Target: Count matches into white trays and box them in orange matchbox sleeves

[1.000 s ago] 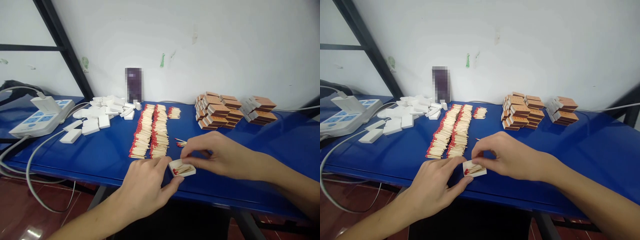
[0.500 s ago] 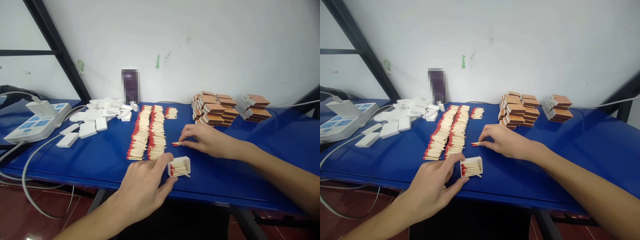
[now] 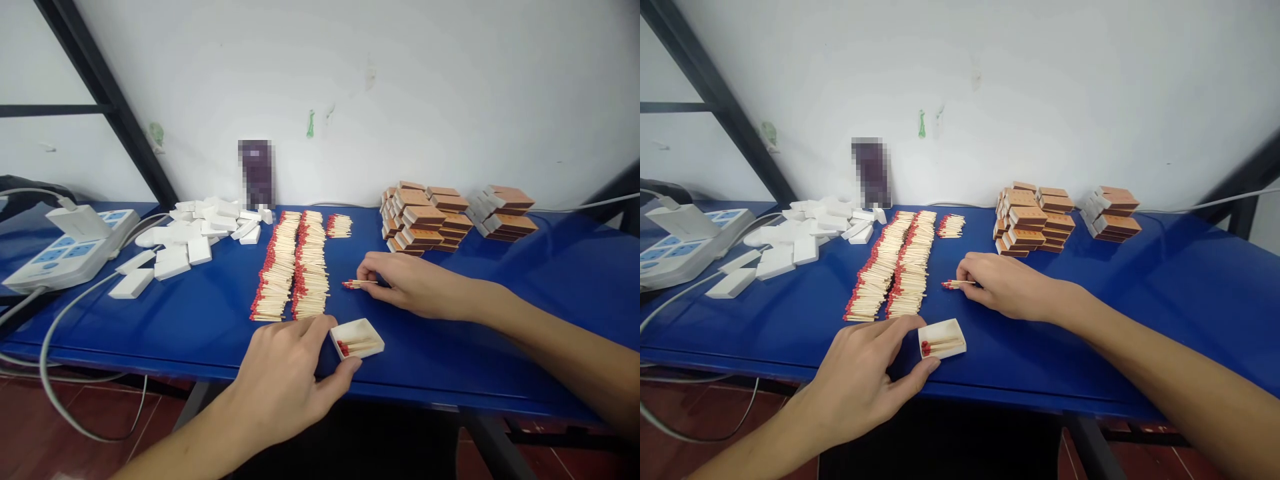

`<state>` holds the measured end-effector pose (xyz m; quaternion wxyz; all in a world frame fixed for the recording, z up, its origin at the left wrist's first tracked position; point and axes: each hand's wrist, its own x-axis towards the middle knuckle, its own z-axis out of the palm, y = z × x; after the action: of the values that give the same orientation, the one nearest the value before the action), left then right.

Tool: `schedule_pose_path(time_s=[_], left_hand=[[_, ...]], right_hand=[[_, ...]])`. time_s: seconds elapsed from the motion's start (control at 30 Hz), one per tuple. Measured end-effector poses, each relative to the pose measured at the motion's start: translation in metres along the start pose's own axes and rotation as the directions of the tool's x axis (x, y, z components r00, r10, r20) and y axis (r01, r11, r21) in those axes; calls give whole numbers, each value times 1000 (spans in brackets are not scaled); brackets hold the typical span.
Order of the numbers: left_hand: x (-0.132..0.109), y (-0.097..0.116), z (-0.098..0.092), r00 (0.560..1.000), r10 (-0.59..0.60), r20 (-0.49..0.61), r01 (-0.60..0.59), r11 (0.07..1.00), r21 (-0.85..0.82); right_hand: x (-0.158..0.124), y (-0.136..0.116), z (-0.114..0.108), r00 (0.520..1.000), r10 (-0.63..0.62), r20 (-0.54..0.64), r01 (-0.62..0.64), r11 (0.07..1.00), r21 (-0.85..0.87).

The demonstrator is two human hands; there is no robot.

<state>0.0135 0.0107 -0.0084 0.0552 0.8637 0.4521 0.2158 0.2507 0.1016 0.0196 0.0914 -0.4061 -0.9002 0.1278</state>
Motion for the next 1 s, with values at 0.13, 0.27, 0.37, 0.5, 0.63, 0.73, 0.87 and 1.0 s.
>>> schedule_pose_path(time_s=[0.13, 0.27, 0.37, 0.5, 0.63, 0.73, 0.87, 1.0], left_hand=[[1, 0, -1, 1000, 2, 8, -2, 1000, 0], [1, 0, -1, 1000, 2, 12, -2, 1000, 8], [0, 0, -1, 1000, -3, 12, 3, 1000, 3], [0, 0, 0, 1000, -6, 16, 6, 1000, -1], [-1, 0, 0, 1000, -13, 17, 13, 1000, -9], [-1, 0, 0, 1000, -17, 13, 17, 1000, -9], [-2, 0, 1, 1000, -18, 8, 18, 1000, -9], [-3, -1, 1, 1000, -5, 9, 5, 1000, -9]], right_hand=[[-1, -1, -1, 1000, -11, -14, 10, 1000, -14], [-3, -2, 1, 1000, -31, 3, 32, 995, -93], [-4, -1, 3, 998, -50, 28, 54, 983, -178], [-4, 1, 5, 996, -72, 43, 80, 970, -230], [-6, -7, -4, 996, -79, 51, 85, 987, -134], [-11, -23, -12, 994, -94, 60, 92, 995, 34], [-18, -41, -16, 976, -103, 193, 66, 980, 190], [-19, -45, -11, 963, -141, 231, 101, 979, 175]])
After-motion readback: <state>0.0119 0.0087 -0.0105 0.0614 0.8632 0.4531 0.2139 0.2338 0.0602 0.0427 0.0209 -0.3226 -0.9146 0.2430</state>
